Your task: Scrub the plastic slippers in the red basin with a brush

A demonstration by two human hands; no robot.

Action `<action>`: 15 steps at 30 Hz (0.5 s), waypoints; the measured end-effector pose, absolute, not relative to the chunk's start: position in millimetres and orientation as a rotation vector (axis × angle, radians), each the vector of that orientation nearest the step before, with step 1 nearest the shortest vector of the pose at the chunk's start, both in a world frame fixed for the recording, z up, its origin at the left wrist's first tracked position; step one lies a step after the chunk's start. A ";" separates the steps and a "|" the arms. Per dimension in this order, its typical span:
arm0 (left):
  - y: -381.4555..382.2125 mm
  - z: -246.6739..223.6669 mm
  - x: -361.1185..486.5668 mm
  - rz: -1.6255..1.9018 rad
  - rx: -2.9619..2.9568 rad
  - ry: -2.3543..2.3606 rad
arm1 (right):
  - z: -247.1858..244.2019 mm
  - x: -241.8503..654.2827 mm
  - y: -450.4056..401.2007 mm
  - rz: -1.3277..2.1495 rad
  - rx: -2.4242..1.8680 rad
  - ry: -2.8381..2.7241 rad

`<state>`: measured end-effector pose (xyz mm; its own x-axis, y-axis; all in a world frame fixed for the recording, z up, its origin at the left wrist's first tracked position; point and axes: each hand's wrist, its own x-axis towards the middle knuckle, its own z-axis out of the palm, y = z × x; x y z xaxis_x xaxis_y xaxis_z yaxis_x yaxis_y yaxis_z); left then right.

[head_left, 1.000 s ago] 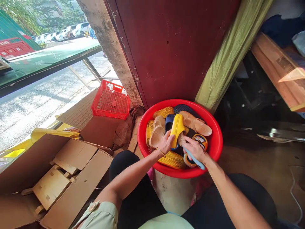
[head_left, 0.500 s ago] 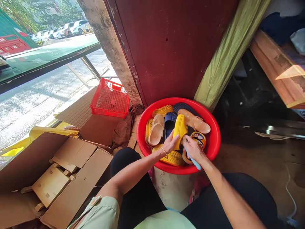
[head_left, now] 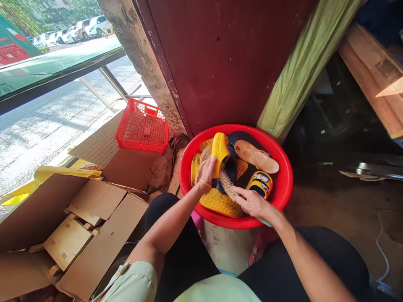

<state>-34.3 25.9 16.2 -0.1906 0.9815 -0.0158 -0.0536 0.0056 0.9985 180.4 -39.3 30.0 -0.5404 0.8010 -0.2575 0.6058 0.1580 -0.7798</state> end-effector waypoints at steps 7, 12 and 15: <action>28.1 15.2 -24.9 1.383 1.014 1.193 | 43.3 184.6 -35.7 0.596 -1.644 -2.600; 25.6 3.4 -16.1 1.279 0.975 1.140 | 32.7 186.3 -25.5 0.589 -1.777 -2.421; 24.7 -4.3 -15.1 1.280 1.021 1.148 | 28.5 188.4 -26.7 0.767 -1.671 -2.388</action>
